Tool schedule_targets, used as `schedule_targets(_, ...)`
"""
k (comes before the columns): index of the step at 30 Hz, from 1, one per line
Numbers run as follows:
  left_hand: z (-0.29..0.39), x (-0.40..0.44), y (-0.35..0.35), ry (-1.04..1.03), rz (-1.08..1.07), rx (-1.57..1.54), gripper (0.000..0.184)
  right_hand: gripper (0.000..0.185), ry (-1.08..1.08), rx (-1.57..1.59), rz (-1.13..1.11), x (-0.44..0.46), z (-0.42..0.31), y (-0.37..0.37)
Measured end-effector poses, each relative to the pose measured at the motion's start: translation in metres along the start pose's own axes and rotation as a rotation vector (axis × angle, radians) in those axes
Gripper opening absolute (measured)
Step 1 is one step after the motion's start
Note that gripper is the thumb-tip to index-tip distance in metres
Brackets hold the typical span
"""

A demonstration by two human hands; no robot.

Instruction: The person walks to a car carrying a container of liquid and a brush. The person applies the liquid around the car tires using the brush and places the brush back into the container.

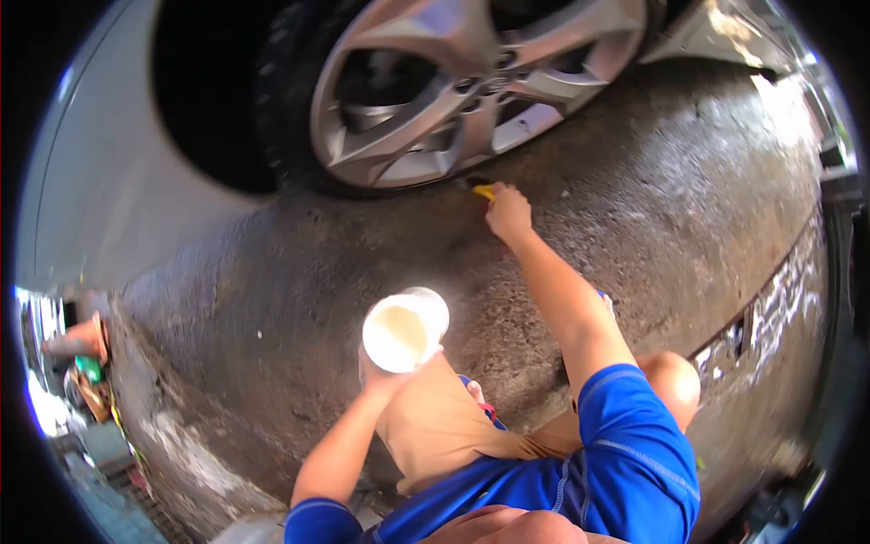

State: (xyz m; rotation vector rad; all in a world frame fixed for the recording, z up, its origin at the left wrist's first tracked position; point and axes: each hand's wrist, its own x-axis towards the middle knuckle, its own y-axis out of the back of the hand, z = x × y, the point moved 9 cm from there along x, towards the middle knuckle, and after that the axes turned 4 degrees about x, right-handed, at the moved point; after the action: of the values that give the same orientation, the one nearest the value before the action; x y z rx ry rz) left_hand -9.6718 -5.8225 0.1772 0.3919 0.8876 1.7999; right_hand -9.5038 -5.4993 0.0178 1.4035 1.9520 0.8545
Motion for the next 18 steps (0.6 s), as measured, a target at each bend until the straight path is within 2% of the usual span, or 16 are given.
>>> schedule_targets(2, 0.024, -0.003, -0.011, -0.037, -0.013, -0.029, 0.104, 0.032, -0.213, 0.032, 0.138, 0.008, 0.072, 0.053)
schedule_targets(4, 0.065, 0.0, -0.012, -0.076, -0.054, -0.083, 0.11, 0.032, -0.419, 0.076, 0.271, -0.004, 0.129, 0.138)
schedule_targets(7, 0.131, -0.004, -0.01, -0.242, -0.098, -0.015, 0.111, 0.033, -0.679, 0.014, 0.207, -0.056, 0.199, 0.26)
schedule_targets(10, 0.181, -0.011, -0.017, -0.095, -0.319, 0.044, 0.11, 0.034, -0.83, 0.07, 0.265, -0.173, 0.244, 0.391)
schedule_targets(11, 0.202, -0.015, -0.018, -0.056, -0.394, 0.057, 0.11, 0.035, -0.895, 0.133, 0.308, -0.224, 0.25, 0.433)
schedule_targets(13, 0.264, -0.02, -0.014, -0.119, -0.478, 0.151, 0.108, 0.034, -0.939, 0.213, 0.395, -0.331, 0.231, 0.527)
schedule_targets(16, 0.385, -0.028, -0.012, -0.284, -0.704, 0.254, 0.106, 0.031, -1.078, 0.397, 0.542, -0.483, 0.191, 0.635)
schedule_targets(18, 0.492, -0.034, -0.013, -0.563, -0.831, 0.236, 0.097, 0.031, -1.059, 0.542, 0.678, -0.559, 0.154, 0.684)
